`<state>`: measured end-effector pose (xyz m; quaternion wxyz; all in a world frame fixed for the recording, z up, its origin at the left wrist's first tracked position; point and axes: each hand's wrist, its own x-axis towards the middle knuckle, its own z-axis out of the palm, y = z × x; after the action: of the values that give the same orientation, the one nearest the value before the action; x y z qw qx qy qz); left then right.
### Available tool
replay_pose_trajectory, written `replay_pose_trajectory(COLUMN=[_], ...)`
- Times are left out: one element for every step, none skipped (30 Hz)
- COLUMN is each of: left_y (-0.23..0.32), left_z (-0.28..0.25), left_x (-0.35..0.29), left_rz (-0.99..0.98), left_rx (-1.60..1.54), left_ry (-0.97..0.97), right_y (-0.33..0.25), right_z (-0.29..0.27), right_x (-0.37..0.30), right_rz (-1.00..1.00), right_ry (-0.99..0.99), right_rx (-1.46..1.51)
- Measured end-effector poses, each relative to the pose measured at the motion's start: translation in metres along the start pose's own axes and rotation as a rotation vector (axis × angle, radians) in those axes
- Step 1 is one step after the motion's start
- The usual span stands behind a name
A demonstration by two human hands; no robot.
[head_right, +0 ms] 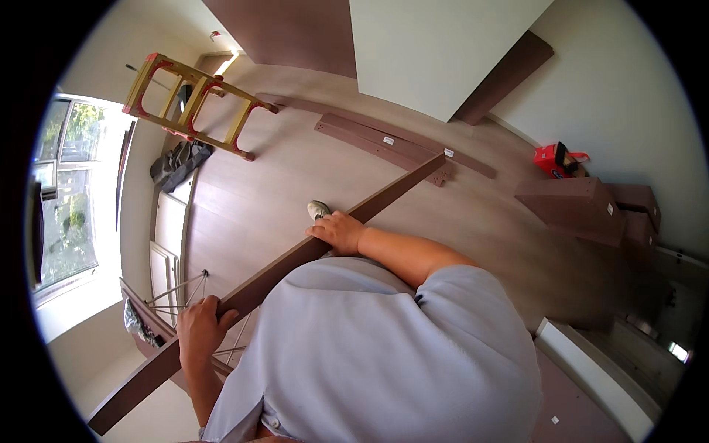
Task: The person moves a large wooden panel onto a metal frame, picks up a power drill and screws from a surface, and then uses the drill to drive screws into the panel to secure it.
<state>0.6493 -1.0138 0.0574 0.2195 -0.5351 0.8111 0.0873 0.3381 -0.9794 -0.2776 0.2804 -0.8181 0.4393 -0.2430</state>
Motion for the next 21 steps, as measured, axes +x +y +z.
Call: replay_pose_trajectory(left_y=[-0.004,-0.008,-0.014,-0.02,-0.022,-0.023,-0.024,-0.027,-0.028,-0.027,-0.024,-0.019,-0.014,-0.008,0.002,0.01,0.019,0.033,0.044,0.059,0.072], left_z=[-0.002,-0.002,0.0,0.003,0.005,0.006,0.013,0.02,0.031,0.043,0.054,0.064,0.074,0.086,0.098,0.115,0.133,0.151,0.176,0.201,0.232], left_x=[0.022,0.044,0.06,0.077,0.098,0.123,0.15,0.18,0.206,0.236,0.263,0.29,0.317,0.343,0.367,0.394,0.42,0.453,0.473,0.494,0.52], left_rz=[0.041,0.081,0.102,0.128,0.164,0.201,0.231,0.286,0.313,0.332,0.35,0.366,0.391,0.416,0.433,0.449,0.466,0.512,0.517,0.521,0.535], left_rx=[-0.009,-0.006,-0.008,-0.007,-0.016,-0.023,-0.036,-0.034,-0.04,-0.039,-0.04,-0.047,-0.045,-0.044,-0.035,-0.03,-0.025,-0.002,-0.01,-0.018,-0.027], left_ry=[0.005,-0.018,-0.039,-0.067,-0.081,-0.094,-0.106,-0.132,-0.151,-0.172,-0.192,-0.187,-0.19,-0.194,-0.197,-0.2,-0.205,-0.225,-0.26,-0.299,-0.345], right_y=[0.01,0.022,0.033,0.044,0.056,0.07,0.086,0.102,0.115,0.128,0.141,0.156,0.17,0.184,0.198,0.215,0.231,0.253,0.28,0.306,0.332], right_z=[-0.003,-0.005,-0.007,-0.003,0.0,0.003,0.006,0.009,0.01,0.012,0.013,0.016,0.02,0.023,0.027,0.034,0.042,0.049,0.057,0.066,0.079], right_x=[0.005,0.01,0.018,0.024,0.029,0.031,0.032,0.031,0.033,0.036,0.036,0.032,0.029,0.024,0.015,0.007,-0.002,-0.014,-0.022,-0.032,-0.042], right_rz=[0.055,0.11,0.146,0.188,0.228,0.268,0.302,0.334,0.41,0.478,0.544,0.589,0.628,0.666,0.708,0.731,0.756,0.793,0.817,0.839,0.872], right_ry=[-0.021,-0.042,-0.055,-0.068,-0.082,-0.061,-0.046,-0.035,-0.078,-0.117,-0.16,-0.17,-0.149,-0.129,-0.105,-0.107,-0.11,-0.095,-0.16,-0.226,-0.294], right_rx=[0.008,0.019,0.016,0.019,0.023,0.021,0.017,0.013,-0.017,-0.041,-0.067,-0.082,-0.074,-0.066,-0.052,-0.048,-0.043,-0.04,-0.042,-0.041,-0.039])
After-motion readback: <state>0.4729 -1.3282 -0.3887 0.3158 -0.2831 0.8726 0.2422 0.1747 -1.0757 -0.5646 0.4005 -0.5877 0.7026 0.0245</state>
